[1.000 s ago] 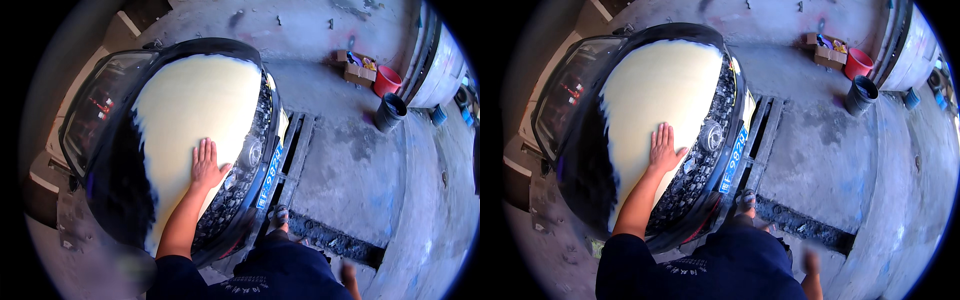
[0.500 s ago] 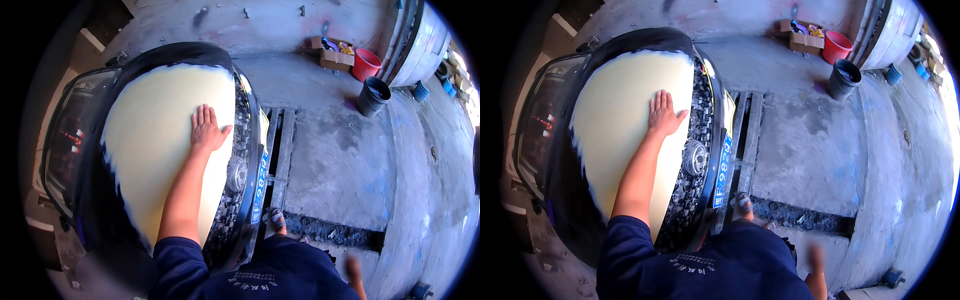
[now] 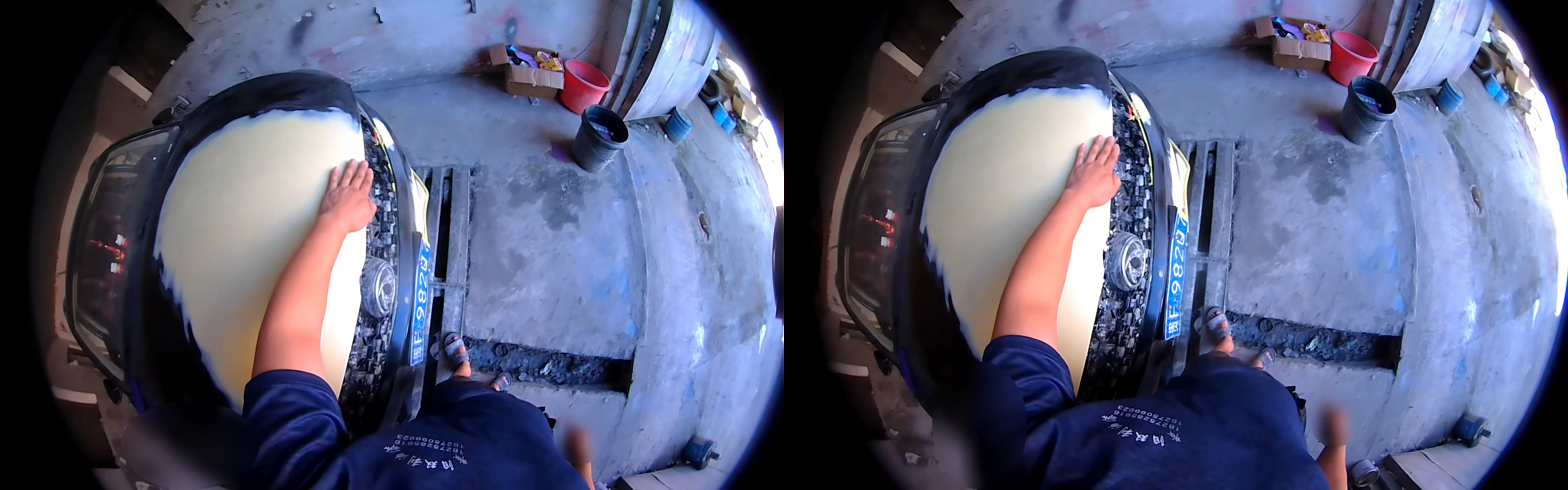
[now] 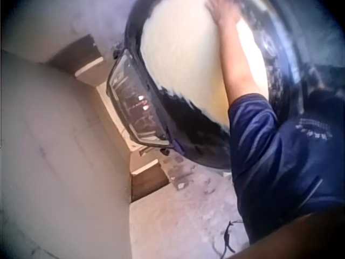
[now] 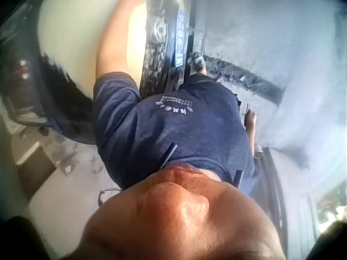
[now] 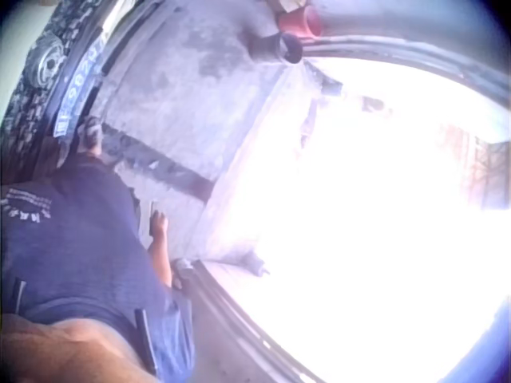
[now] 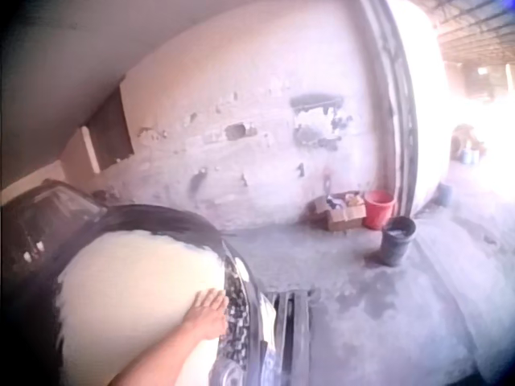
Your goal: The person sands the hood of a car using a sanding block and a cloth. They repeatedly rub the surface, focusing on the edges and the area around the license plate. The person also wipes the hood with a purple cloth.
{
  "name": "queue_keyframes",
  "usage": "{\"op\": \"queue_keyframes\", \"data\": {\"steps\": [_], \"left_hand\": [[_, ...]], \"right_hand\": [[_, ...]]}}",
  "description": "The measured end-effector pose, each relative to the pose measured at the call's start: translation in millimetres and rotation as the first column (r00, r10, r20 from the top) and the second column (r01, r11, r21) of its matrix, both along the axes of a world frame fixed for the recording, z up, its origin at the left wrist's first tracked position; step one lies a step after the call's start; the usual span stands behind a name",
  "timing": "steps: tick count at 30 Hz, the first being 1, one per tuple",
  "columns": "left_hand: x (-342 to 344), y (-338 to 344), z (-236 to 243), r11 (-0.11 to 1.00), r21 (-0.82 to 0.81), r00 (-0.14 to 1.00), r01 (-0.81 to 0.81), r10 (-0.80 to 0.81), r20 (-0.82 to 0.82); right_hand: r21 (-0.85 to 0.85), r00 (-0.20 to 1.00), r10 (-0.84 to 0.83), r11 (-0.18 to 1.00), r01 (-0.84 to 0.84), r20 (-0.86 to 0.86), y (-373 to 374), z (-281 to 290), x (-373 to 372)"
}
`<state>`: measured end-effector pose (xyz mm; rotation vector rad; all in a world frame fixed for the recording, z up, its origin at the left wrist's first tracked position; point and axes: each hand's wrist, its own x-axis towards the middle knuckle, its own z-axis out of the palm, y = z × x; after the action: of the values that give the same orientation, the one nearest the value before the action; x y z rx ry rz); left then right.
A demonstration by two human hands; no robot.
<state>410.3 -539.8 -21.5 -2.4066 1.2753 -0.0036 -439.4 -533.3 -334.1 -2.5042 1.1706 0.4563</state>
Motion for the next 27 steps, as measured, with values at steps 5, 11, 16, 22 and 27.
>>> {"op": "queue_keyframes", "data": {"steps": [5, 11, 16, 22, 27], "left_hand": [[-53, 60, -8, 0.996, -0.027, 0.996, 0.089, -0.088, 0.007], [-126, 115, -12, 0.988, -0.119, 0.994, 0.100, -0.094, 0.060], [-168, 165, -26, 0.976, -0.211, 0.985, 0.049, -0.013, 0.170], [-205, 196, -31, 0.970, -0.243, 0.975, 0.012, 0.043, 0.220], [-200, 203, -27, 0.972, -0.234, 0.983, -0.004, 0.047, 0.180]], "right_hand": [[0.139, 0.999, -0.044, 0.989, 0.047, -0.028, -1, 13, 7], [-0.143, 0.969, 0.218, 0.969, -0.201, 0.116, -25, -61, -39], [-0.327, 0.902, 0.396, 0.887, -0.327, 0.174, -47, -80, -33], [-0.495, 0.855, 0.478, 0.803, -0.331, 0.204, -67, -94, -47], [-0.629, 0.833, 0.542, 0.686, -0.365, 0.108, -45, -96, -43]]}}
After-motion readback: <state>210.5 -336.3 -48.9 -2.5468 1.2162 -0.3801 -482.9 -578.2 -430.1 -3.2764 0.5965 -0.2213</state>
